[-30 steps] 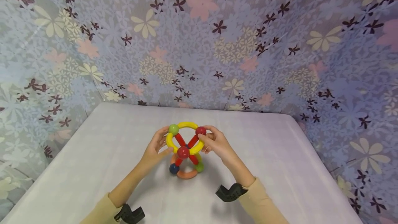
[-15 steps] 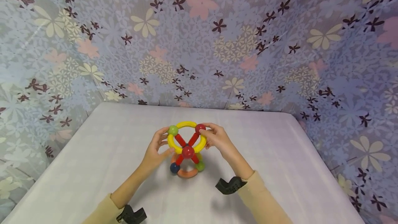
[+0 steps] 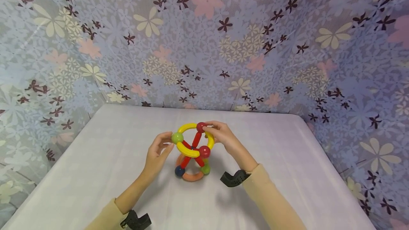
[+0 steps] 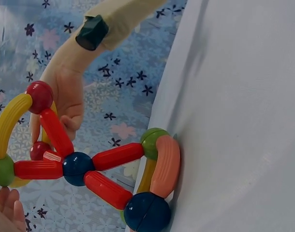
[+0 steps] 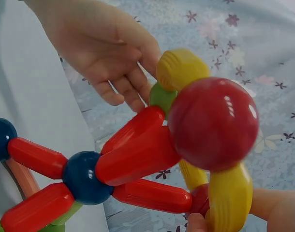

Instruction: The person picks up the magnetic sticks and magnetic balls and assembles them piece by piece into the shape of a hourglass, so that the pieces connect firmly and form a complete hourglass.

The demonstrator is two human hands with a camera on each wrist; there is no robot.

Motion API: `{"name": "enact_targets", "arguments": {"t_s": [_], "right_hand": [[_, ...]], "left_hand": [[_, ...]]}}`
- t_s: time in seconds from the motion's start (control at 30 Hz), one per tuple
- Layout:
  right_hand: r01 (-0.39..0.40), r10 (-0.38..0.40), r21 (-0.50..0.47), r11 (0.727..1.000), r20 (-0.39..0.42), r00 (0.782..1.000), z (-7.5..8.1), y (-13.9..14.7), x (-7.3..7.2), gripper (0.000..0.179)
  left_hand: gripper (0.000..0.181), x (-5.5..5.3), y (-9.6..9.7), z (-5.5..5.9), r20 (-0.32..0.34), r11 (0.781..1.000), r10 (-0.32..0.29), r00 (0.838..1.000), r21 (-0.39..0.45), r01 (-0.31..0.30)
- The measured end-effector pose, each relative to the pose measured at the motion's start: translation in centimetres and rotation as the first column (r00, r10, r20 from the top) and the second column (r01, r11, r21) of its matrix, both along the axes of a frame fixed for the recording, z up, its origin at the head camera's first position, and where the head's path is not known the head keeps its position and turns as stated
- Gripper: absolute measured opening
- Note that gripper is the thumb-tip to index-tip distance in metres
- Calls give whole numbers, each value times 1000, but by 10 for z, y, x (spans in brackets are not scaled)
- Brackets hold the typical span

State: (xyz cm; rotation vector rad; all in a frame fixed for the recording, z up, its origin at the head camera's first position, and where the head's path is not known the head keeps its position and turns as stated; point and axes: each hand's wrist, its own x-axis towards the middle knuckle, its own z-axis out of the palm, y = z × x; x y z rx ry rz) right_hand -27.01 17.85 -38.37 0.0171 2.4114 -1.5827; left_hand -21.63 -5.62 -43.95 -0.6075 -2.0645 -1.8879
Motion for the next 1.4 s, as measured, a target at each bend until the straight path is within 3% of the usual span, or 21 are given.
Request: {"name": "enact_targets", "arguments": {"t_s": [0.2, 0.37, 0.6, 0.83, 1.13, 1.23, 1.4], "right_hand": [[-72, 73, 14, 997, -20, 997, 2, -4, -10, 45], [-155, 155, -9, 988, -39, 987, 5, -4, -15, 43], [-224, 224, -1, 975, -49, 973, 9, -4, -18, 43], [-259, 260, 28, 965, -59, 964, 14, -13, -15, 43], [-266, 279, 147, 953, -73, 958, 18, -24, -18, 41], [-257, 270, 137, 957, -83, 959, 16, -22, -18, 41], [-109, 125, 103, 989, -156, 980, 12, -10, -5, 47]], "left_hand": [[32, 1, 2, -2, -46, 999, -5, 999, 32, 7], [37, 6, 6, 1, -34, 999, -44, 998, 22, 45], [33, 21, 5, 30, -17, 995, -60, 998, -82, 58], [34, 5, 0, -3, -44, 991, -39, 998, -128, 33], [33, 2, -4, -10, -78, 996, -42, 996, -80, 36], [33, 1, -6, -10, -82, 996, -47, 996, -81, 40], [25, -2, -13, -3, -95, 991, 42, 995, -123, -54]]}}
